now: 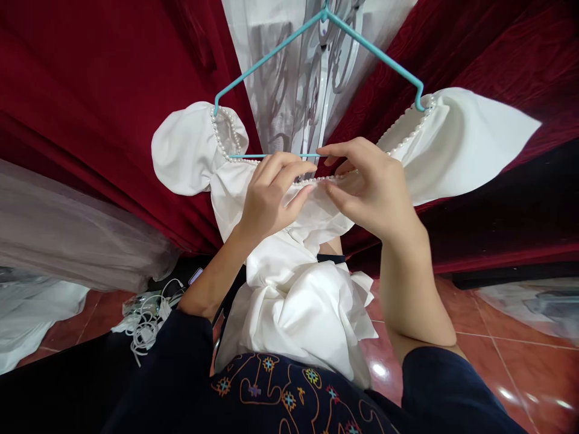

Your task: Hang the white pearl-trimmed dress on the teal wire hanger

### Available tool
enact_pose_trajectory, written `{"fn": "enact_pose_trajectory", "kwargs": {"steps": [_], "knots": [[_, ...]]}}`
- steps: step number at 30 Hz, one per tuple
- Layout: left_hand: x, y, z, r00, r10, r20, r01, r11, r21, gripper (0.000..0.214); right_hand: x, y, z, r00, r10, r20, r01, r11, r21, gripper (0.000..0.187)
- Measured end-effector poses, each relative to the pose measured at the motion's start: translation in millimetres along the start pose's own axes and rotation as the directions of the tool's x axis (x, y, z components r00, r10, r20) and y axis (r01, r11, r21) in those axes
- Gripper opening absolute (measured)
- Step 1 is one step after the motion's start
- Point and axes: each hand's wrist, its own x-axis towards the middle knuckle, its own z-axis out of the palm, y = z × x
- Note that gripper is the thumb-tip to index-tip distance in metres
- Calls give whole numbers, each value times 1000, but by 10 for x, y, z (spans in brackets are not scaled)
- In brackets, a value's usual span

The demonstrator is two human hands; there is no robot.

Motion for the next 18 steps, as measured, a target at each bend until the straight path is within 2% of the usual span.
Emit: {"fn": "enact_pose_trajectory", "kwargs": {"steps": [2, 3, 5, 6, 8, 9, 10, 14, 16, 18], "knots": [[33, -25, -120, 983, 90, -162, -84, 996, 39, 15, -26, 88, 90, 996, -19, -83, 20, 1000, 4, 43], [57, -57, -200, 962, 105, -252, -83, 992, 98, 14, -35, 126, 139, 993, -24, -117, 26, 1000, 10, 43], [120, -160, -374, 917, 67, -393, 23, 975, 220, 21, -41, 180, 236, 983, -46, -178, 50, 999, 21, 41], [157, -227, -457, 907, 24, -421, 96, 960, 262, 33, -37, 197, 280, 976, -60, -211, 67, 997, 25, 39], [231, -372, -595, 908, -78, -412, 218, 927, 305, 61, -21, 214, 350, 958, -91, -273, 104, 994, 34, 32], [264, -444, -649, 914, -129, -385, 256, 919, 300, 67, -11, 217, 375, 950, -98, -297, 115, 993, 40, 28], [292, -509, -695, 919, -173, -355, 279, 920, 274, 63, -2, 219, 393, 946, -93, -311, 113, 992, 48, 25], [343, -671, -848, 913, -322, -252, 339, 940, 29, 20, 24, 212, 413, 944, -12, -331, 42, 996, 85, 17], [334, -711, -933, 889, -380, -255, 384, 923, -38, 14, 32, 203, 415, 937, 23, -349, 8, 996, 88, 14], [298, -765, -1008, 852, -423, -310, 422, 904, -75, 15, 39, 193, 424, 930, 46, -364, -13, 996, 91, 15]]}}
